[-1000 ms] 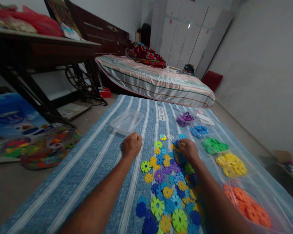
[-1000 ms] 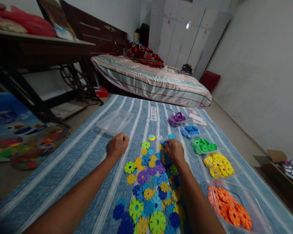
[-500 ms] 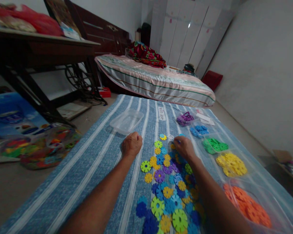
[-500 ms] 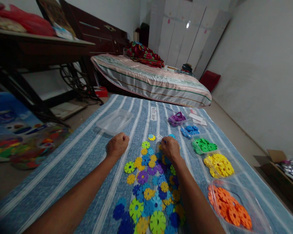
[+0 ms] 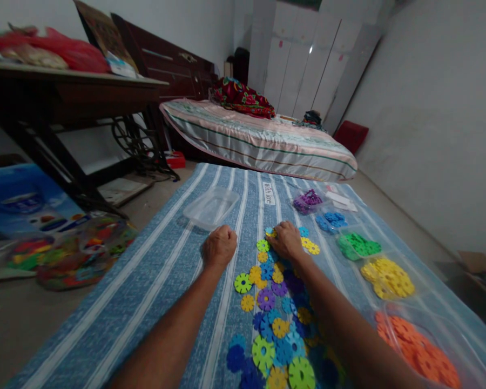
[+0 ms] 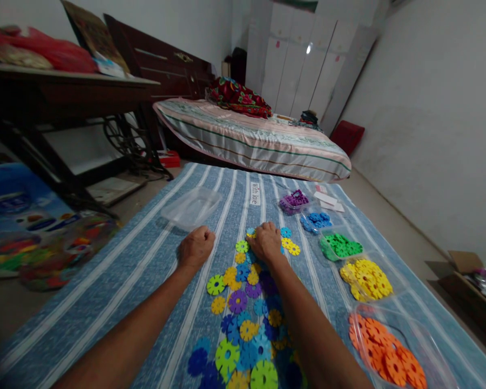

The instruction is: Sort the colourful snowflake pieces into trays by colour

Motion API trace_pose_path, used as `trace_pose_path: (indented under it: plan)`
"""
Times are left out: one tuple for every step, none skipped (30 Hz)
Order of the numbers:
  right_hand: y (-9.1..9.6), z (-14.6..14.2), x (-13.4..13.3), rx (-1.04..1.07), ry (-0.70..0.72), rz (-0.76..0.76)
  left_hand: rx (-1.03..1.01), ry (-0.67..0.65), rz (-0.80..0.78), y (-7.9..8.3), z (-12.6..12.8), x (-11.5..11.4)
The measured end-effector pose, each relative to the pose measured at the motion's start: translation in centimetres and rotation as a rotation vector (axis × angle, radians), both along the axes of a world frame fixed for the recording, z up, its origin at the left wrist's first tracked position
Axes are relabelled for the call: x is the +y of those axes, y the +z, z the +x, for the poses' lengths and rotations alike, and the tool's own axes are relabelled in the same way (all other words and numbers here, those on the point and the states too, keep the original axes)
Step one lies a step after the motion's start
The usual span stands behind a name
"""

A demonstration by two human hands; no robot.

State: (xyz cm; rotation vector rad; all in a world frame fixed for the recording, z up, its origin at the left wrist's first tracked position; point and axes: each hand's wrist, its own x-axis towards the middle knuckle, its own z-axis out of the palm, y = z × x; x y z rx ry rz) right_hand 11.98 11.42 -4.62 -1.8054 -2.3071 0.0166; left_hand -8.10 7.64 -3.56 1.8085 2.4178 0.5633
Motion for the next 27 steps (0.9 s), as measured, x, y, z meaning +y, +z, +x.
trace_pose_path:
  plan:
    - [-0.08, -0.04, 0.17, 0.007, -0.001, -0.012, 0.003, 0.0, 0.002, -0.02, 0.0, 0.01]
    - [-0.14, -0.04, 0.3, 0.017, 0.002, -0.02, 0.005, 0.001, 0.004, -0.05, -0.01, 0.02]
    - [-0.18, -0.03, 0.41, 0.026, 0.004, -0.025, 0.008, 0.003, 0.006, -0.1, -0.01, 0.03]
    - [-0.2, -0.01, 0.48, 0.036, 0.004, -0.027, 0.009, 0.004, 0.006, -0.15, -0.02, 0.04]
    - [-0.2, 0.01, 0.54, 0.044, 0.009, -0.029, 0.01, 0.005, 0.006, -0.21, -0.02, 0.04]
    - [-0.18, 0.02, 0.58, 0.052, 0.013, -0.03, 0.012, 0.004, 0.009, -0.26, -0.03, 0.05]
    - [-0.14, 0.03, 0.6, 0.057, 0.016, -0.033, 0.013, 0.0, 0.014, -0.32, -0.04, 0.05]
    - [-0.09, 0.04, 0.62, 0.058, 0.019, -0.036, 0.014, -0.006, 0.019, -0.38, -0.06, 0.05]
    - [-0.01, 0.05, 0.63, 0.055, 0.023, -0.042, 0.015, -0.012, 0.026, -0.43, -0.08, 0.05]
    - [0.07, 0.06, 0.63, 0.046, 0.027, -0.048, 0.016, -0.018, 0.032, -0.48, -0.1, 0.06]
    - [0.16, 0.09, 0.64, 0.033, 0.032, -0.055, 0.017, -0.021, 0.038, -0.51, -0.12, 0.06]
    - [0.25, 0.13, 0.66, 0.019, 0.036, -0.062, 0.016, -0.021, 0.041, -0.53, -0.14, 0.07]
    - [0.32, 0.18, 0.69, 0.005, 0.044, -0.067, 0.016, -0.019, 0.04, -0.55, -0.15, 0.07]
    - [0.37, 0.23, 0.73, -0.005, 0.052, -0.068, 0.015, -0.017, 0.038, -0.56, -0.16, 0.07]
    - [0.4, 0.29, 0.78, -0.011, 0.064, -0.068, 0.014, -0.014, 0.037, -0.57, -0.16, 0.07]
    - [0.4, 0.34, 0.83, -0.014, 0.082, -0.066, 0.014, -0.013, 0.035, -0.57, -0.15, 0.07]
    - [0.38, 0.39, 0.88, -0.014, 0.106, -0.064, 0.015, -0.012, 0.035, -0.57, -0.14, 0.07]
    - [0.33, 0.42, 0.92, -0.014, 0.133, -0.061, 0.016, -0.011, 0.035, -0.56, -0.13, 0.06]
    - [0.27, 0.44, 0.93, -0.013, 0.163, -0.056, 0.018, -0.011, 0.034, -0.55, -0.11, 0.05]
    - [0.22, 0.45, 0.92, -0.014, 0.19, -0.048, 0.018, -0.01, 0.032, -0.52, -0.09, 0.04]
    - [0.16, 0.44, 0.89, -0.021, 0.213, -0.037, 0.018, -0.008, 0.028, -0.49, -0.08, 0.02]
    - [0.11, 0.42, 0.82, -0.033, 0.231, -0.023, 0.018, -0.007, 0.024, -0.44, -0.06, 0.01]
    - [0.07, 0.39, 0.73, -0.048, 0.244, -0.009, 0.016, -0.005, 0.021, -0.4, -0.06, -0.01]
    - [0.03, 0.35, 0.64, -0.062, 0.252, 0.002, 0.015, -0.005, 0.021, -0.35, -0.06, -0.02]
    - [0.0, 0.3, 0.54, -0.076, 0.257, 0.012, 0.013, -0.008, 0.023, -0.32, -0.06, -0.03]
    - [-0.05, 0.26, 0.46, -0.094, 0.262, 0.023, 0.012, -0.011, 0.027, -0.29, -0.08, -0.04]
    - [-0.09, 0.22, 0.4, -0.111, 0.268, 0.037, 0.011, -0.013, 0.03, -0.29, -0.1, -0.05]
